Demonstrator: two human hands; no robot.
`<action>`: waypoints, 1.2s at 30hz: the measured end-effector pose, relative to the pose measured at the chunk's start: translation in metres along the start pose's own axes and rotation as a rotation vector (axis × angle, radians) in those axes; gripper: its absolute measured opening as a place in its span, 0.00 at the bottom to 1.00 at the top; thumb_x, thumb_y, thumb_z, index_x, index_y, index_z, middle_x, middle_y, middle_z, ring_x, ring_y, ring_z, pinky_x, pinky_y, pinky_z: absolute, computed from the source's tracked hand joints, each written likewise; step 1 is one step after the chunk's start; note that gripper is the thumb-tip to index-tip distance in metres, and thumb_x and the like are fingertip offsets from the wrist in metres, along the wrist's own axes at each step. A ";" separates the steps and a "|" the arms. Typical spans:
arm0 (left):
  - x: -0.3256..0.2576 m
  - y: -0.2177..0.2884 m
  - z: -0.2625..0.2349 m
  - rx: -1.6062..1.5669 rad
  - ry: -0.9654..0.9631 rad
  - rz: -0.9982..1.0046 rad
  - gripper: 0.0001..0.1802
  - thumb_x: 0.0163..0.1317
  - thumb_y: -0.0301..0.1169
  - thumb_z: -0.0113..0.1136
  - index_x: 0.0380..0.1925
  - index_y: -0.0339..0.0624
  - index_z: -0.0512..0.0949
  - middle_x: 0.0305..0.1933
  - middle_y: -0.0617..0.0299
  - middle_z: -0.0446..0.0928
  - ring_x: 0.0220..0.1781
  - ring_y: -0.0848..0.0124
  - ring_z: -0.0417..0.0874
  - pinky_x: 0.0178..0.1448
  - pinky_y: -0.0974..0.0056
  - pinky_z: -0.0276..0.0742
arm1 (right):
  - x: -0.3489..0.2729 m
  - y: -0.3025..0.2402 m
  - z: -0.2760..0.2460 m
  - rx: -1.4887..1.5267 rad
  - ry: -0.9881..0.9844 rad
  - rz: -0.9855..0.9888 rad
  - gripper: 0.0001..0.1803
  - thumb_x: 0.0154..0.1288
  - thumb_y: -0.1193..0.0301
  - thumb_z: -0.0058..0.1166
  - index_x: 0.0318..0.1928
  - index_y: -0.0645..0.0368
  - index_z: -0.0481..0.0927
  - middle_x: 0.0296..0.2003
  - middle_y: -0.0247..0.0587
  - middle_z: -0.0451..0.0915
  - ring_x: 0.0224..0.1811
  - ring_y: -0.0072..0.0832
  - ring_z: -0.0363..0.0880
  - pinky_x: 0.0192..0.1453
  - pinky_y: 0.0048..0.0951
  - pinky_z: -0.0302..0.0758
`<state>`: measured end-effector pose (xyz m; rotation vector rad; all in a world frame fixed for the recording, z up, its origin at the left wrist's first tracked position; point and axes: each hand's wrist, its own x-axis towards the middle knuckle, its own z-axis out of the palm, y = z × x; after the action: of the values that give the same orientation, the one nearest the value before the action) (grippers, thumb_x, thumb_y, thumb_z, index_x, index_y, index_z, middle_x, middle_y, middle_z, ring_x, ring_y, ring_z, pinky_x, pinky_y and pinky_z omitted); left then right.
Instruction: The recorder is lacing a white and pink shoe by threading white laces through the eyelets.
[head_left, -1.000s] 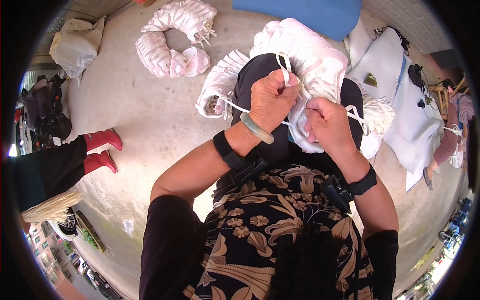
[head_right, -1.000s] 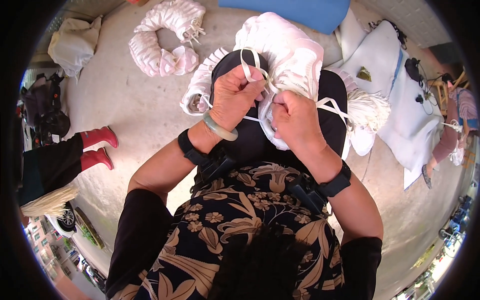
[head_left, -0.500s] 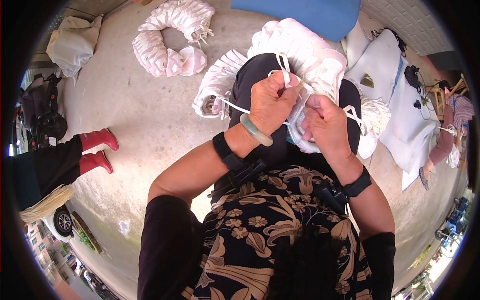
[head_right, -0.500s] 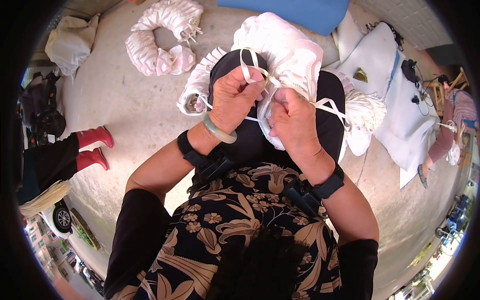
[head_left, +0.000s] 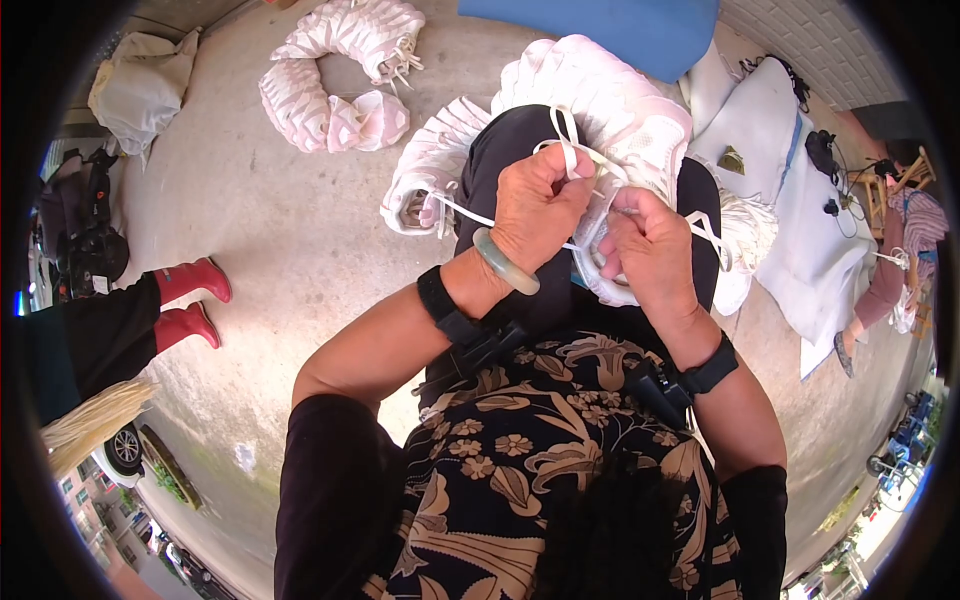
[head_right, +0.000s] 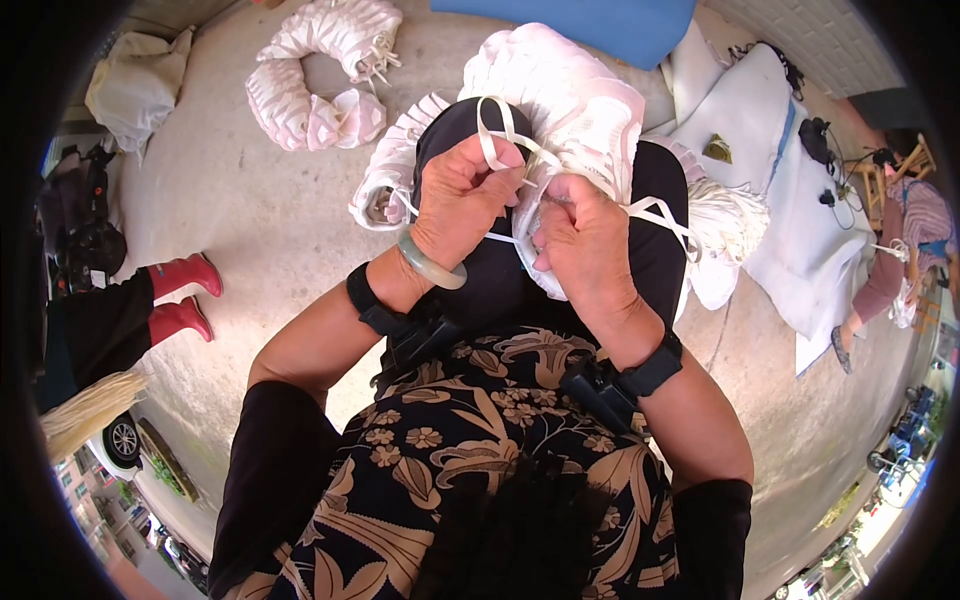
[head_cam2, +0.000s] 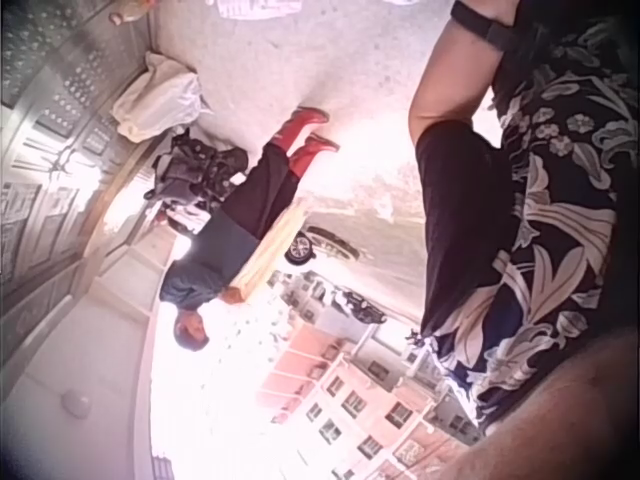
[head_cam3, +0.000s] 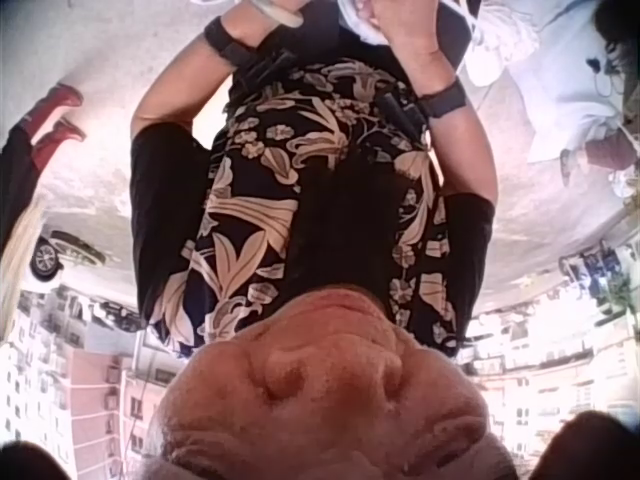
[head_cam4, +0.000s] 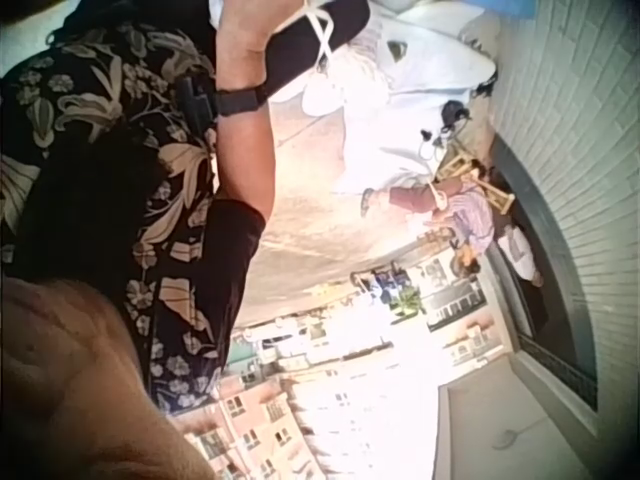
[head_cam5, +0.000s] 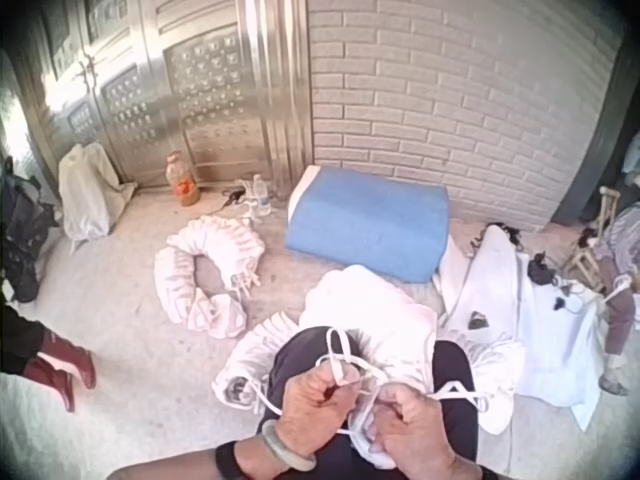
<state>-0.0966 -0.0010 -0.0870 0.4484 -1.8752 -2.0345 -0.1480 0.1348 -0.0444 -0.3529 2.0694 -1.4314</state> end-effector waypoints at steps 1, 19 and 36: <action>0.000 0.000 0.000 -0.002 0.001 -0.001 0.06 0.59 0.16 0.54 0.34 0.39 0.76 0.30 0.69 0.76 0.29 0.83 0.73 0.32 0.75 0.73 | 0.000 0.000 0.000 0.000 0.002 0.001 0.10 0.65 0.77 0.47 0.45 0.68 0.74 0.20 0.37 0.76 0.13 0.16 0.69 0.18 0.17 0.66; 0.017 0.005 -0.005 0.429 -0.165 0.200 0.05 0.55 0.20 0.58 0.31 0.40 0.75 0.22 0.65 0.74 0.23 0.80 0.72 0.28 0.72 0.69 | 0.006 0.002 0.005 0.081 0.040 -0.059 0.07 0.62 0.80 0.46 0.36 0.66 0.78 0.18 0.38 0.75 0.12 0.20 0.71 0.17 0.22 0.68; 0.005 0.027 0.004 0.046 -0.033 -0.244 0.10 0.64 0.29 0.50 0.33 0.34 0.77 0.22 0.59 0.77 0.16 0.77 0.74 0.19 0.73 0.71 | 0.007 -0.007 -0.002 -0.942 0.053 -0.436 0.05 0.51 0.77 0.51 0.31 0.63 0.74 0.24 0.51 0.78 0.31 0.46 0.80 0.36 0.43 0.75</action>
<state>-0.1021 -0.0014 -0.0593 0.6897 -1.9734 -2.1661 -0.1556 0.1295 -0.0394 -1.1971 2.7074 -0.5482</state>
